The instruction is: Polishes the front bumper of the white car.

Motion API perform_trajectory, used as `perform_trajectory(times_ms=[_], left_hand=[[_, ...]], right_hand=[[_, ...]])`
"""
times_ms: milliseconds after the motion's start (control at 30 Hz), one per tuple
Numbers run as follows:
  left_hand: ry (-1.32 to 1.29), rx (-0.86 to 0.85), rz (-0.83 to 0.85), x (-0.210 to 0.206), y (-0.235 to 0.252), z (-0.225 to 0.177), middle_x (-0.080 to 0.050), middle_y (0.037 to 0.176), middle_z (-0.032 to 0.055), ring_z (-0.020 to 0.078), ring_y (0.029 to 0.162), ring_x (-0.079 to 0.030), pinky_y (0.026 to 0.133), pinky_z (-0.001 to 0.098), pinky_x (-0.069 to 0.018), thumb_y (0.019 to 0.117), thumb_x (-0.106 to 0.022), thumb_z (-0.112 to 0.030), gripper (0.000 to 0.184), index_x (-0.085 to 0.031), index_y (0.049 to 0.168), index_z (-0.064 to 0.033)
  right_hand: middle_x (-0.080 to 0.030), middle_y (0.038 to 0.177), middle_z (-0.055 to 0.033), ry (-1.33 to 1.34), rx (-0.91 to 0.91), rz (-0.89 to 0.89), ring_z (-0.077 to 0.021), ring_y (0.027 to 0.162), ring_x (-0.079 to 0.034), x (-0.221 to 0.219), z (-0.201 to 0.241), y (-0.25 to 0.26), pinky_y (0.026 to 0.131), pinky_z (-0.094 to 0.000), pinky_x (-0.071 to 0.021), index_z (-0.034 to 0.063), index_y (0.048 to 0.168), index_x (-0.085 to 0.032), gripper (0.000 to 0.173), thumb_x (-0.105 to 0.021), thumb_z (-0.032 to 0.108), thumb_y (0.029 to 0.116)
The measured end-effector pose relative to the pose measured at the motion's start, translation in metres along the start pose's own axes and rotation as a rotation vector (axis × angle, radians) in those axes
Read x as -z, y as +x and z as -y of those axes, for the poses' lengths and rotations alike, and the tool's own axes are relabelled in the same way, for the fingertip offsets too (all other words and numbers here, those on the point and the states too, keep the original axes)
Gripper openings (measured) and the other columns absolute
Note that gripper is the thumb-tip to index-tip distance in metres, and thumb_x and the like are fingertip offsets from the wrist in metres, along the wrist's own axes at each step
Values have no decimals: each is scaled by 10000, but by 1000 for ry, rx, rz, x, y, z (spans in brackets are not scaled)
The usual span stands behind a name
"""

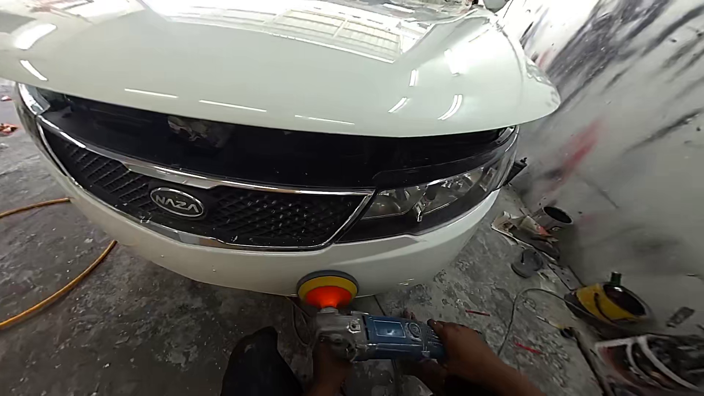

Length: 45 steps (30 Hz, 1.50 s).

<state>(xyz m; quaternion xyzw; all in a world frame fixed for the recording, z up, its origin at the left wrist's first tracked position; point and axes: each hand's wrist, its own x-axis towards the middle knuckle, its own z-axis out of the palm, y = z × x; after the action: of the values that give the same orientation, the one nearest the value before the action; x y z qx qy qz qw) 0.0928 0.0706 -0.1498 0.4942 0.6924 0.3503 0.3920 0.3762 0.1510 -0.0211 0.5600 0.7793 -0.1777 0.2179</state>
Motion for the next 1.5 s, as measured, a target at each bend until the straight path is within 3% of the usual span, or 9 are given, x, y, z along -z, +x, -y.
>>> perform_trajectory(times_ms=[133, 300, 400, 533, 700, 867, 1067, 1367, 1500], left_hand=[[-19, 70, -10, -15, 6, 15, -655, 1276, 271, 317, 1260, -612, 1138, 425, -438, 745, -857, -277, 747, -574, 1296, 141], [-83, 222, -63, 32, 7, 41, -540, 1423, 305, 316, 1380, -505, 1198, 370, -360, 763, -863, -222, 888, -419, 1424, 173], [-265, 259, -222, 54, 9, 67, -529, 1432, 294, 282, 1363, -518, 1179, 351, -396, 789, -829, -122, 856, -372, 1455, 160], [-678, 314, -479, 81, 21, 68, -470, 1478, 287, 266, 1351, -510, 1136, 353, -429, 1018, -550, -11, 550, -326, 1504, 114], [-336, 275, -517, 107, 21, 43, -447, 1491, 345, 345, 1420, -452, 1209, 379, -339, 884, -740, -39, 771, -316, 1489, 179], [-186, 79, -420, 75, -2, 5, -659, 1197, 314, 373, 1166, -648, 1067, 472, -494, 709, -867, -172, 757, -538, 1288, 187], [-106, 57, -197, 37, -6, -21, -737, 1083, 197, 313, 1076, -705, 1005, 512, -530, 715, -862, -319, 613, -680, 1159, 62], [-158, 62, -564, 130, 3, 23, -687, 1157, 285, 357, 1124, -676, 1037, 501, -516, 693, -861, -169, 714, -574, 1260, 158], [-238, 109, -592, 133, 6, 47, -671, 1181, 291, 333, 1138, -665, 1045, 461, -510, 684, -848, -120, 740, -536, 1291, 166]], right_hand=[[-671, 1223, -233, -116, -20, 21, -428, 1136, -653, 11, 10, 8, 943, -628, -497, 15, 1333, -577, 612, -781, 261, 811], [-656, 1262, -218, -164, 3, 39, -419, 1190, -625, 23, 80, 23, 980, -628, -475, 26, 1339, -571, 600, -757, 284, 829], [-655, 1238, -250, -142, 31, 17, -454, 1157, -629, 29, 131, 26, 945, -656, -480, 7, 1351, -568, 558, -721, 206, 853], [-670, 1188, -243, -170, 61, 23, -438, 1113, -656, 51, 191, 24, 878, -625, -518, -7, 1305, -573, 476, -676, 171, 876], [-690, 1117, -217, -175, 56, -24, -413, 1061, -680, 77, 201, 5, 846, -596, -530, 2, 1268, -580, 464, -688, 179, 853], [-705, 1098, -226, -117, 10, 8, -437, 1043, -682, 71, 121, -11, 863, -647, -519, 26, 1270, -610, 573, -766, 317, 801], [-720, 1087, -210, -104, -46, 22, -416, 1050, -693, 46, 46, -9, 890, -626, -528, 36, 1255, -626, 587, -807, 318, 774], [-702, 1098, -226, -137, 64, 29, -428, 1058, -680, 87, 177, 7, 862, -634, -521, 25, 1267, -604, 560, -747, 330, 819], [-695, 1068, -220, -184, 109, 45, -424, 1039, -679, 99, 204, 12, 821, -628, -522, 31, 1230, -599, 505, -725, 304, 824]])
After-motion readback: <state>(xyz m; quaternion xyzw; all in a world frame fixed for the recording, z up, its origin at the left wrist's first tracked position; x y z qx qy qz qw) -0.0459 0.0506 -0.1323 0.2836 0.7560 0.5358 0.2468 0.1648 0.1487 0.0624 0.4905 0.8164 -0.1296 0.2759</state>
